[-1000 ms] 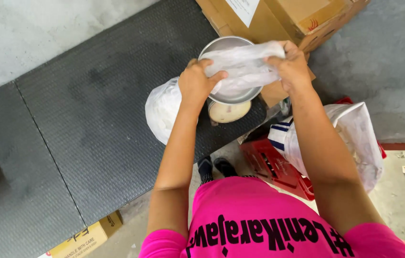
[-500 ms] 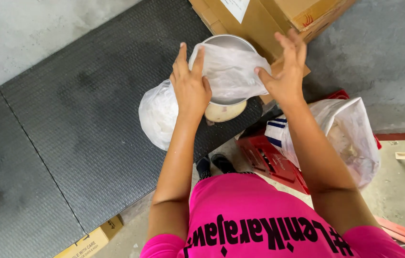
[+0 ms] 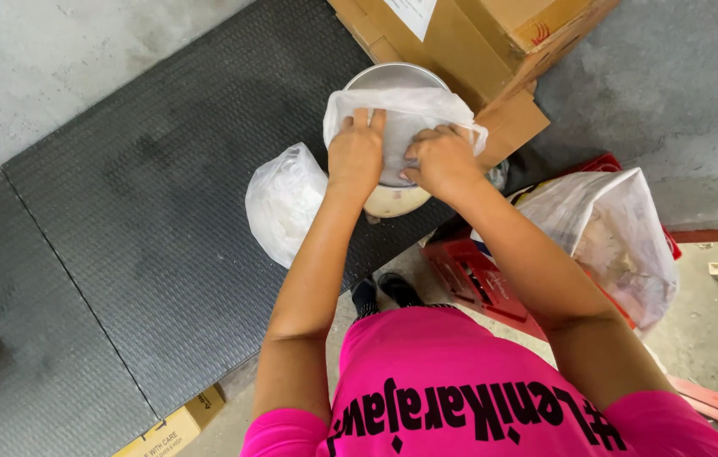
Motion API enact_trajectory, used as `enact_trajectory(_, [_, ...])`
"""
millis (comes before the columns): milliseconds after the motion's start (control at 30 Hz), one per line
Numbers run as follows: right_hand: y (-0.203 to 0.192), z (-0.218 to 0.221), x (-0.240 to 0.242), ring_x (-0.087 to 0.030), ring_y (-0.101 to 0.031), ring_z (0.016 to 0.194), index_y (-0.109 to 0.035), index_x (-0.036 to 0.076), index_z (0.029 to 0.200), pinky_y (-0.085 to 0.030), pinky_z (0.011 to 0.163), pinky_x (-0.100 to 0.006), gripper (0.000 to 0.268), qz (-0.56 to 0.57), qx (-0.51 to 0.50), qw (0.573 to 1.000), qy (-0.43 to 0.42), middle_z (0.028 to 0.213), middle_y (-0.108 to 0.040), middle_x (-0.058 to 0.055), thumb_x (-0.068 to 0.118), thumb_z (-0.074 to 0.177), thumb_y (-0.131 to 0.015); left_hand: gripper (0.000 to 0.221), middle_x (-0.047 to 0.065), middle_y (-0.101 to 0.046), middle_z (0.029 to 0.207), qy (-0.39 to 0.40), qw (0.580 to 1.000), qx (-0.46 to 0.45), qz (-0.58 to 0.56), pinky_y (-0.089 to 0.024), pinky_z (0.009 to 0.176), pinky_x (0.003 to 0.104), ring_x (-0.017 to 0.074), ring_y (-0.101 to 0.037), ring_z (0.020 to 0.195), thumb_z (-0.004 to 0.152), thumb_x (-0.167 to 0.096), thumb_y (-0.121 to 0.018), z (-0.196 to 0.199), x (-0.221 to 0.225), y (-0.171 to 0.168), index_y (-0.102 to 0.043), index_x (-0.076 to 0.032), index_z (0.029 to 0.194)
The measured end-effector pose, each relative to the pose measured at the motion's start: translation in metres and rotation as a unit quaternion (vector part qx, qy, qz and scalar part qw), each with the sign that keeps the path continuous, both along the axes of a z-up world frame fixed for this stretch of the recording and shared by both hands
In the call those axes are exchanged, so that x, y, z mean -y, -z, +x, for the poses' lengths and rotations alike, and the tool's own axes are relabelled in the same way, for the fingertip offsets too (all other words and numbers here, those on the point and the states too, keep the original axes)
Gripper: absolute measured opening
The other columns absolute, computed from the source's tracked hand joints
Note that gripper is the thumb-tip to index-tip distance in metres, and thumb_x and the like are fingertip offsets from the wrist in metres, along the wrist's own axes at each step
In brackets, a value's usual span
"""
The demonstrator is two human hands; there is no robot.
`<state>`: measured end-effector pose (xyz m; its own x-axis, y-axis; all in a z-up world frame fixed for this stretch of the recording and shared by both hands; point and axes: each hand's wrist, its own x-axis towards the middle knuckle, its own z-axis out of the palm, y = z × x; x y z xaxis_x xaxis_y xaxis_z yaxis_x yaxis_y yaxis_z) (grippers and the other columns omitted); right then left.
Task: The recorder is weighing white powder on a scale and packaging it into small plastic bags.
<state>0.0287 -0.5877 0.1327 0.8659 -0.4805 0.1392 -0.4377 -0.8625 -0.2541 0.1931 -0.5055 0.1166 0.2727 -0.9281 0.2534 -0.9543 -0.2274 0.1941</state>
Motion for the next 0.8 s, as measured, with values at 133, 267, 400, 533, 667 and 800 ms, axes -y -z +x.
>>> enact_trajectory(133, [-0.009,0.001,0.007,-0.036,-0.064,0.111,-0.083,0.018,0.086,-0.043,0.089,-0.053,0.037,-0.032,-0.001,0.999,0.013,0.125,-0.068,-0.011,0.041,0.058,-0.090,0.100,0.017,-0.052,0.130,-0.027,0.994,-0.073,0.081,-0.057,0.085,0.040,0.0374,-0.059,0.118,0.056,-0.021,-0.095,-0.006,-0.003,-0.031,-0.048,-0.011,0.144])
enact_trajectory(267, [-0.028,0.005,0.005,-0.036,-0.064,0.109,-0.081,0.012,0.093,-0.043,0.087,-0.055,0.048,-0.011,-0.060,0.997,0.045,0.127,-0.065,-0.016,0.043,0.058,-0.091,0.106,0.018,-0.051,0.132,-0.026,0.994,-0.070,0.086,-0.057,0.084,0.041,0.0380,-0.059,0.117,0.054,-0.024,-0.097,-0.009,-0.001,-0.030,-0.045,-0.009,0.145])
enact_trajectory(400, [-0.010,0.007,0.008,-0.037,-0.065,0.109,-0.076,0.010,0.108,-0.047,0.091,-0.051,0.042,0.061,-0.016,0.998,0.011,0.112,-0.069,-0.015,0.033,0.074,-0.084,0.081,0.019,-0.057,0.132,0.001,0.998,-0.047,0.050,-0.056,0.090,0.043,0.0387,-0.060,0.117,0.066,-0.018,-0.090,-0.006,0.002,-0.007,-0.056,-0.005,0.138])
enact_trajectory(533, [0.019,0.015,0.000,-0.037,-0.064,0.108,-0.078,0.010,0.093,-0.049,0.092,-0.049,0.024,-0.009,0.026,1.000,0.015,0.108,-0.069,-0.016,0.026,0.074,-0.081,0.068,0.018,-0.063,0.132,0.069,0.995,-0.077,0.009,-0.053,0.097,0.044,0.0370,-0.062,0.119,0.068,-0.014,-0.086,-0.004,-0.014,-0.008,-0.063,-0.004,0.132])
enact_trajectory(667, [-0.003,0.004,-0.025,-0.037,-0.062,0.116,-0.077,0.010,0.093,-0.044,0.101,-0.052,0.024,0.025,0.141,0.990,0.013,0.113,-0.069,-0.018,0.023,0.074,-0.082,0.055,0.021,-0.064,0.136,0.101,0.982,-0.149,-0.060,-0.051,0.101,0.047,0.0394,-0.061,0.123,0.083,-0.007,-0.076,-0.014,-0.035,-0.046,-0.064,-0.002,0.136])
enact_trajectory(800, [-0.030,-0.029,-0.052,-0.037,-0.060,0.127,-0.069,0.005,0.115,-0.039,0.114,-0.053,0.043,0.069,0.286,0.956,0.001,0.130,-0.065,-0.018,0.019,0.076,-0.082,0.045,0.023,-0.058,0.145,0.159,0.951,-0.185,-0.189,-0.051,0.108,0.045,0.0409,-0.061,0.130,0.094,-0.005,-0.073,-0.048,-0.054,-0.093,-0.063,0.000,0.138])
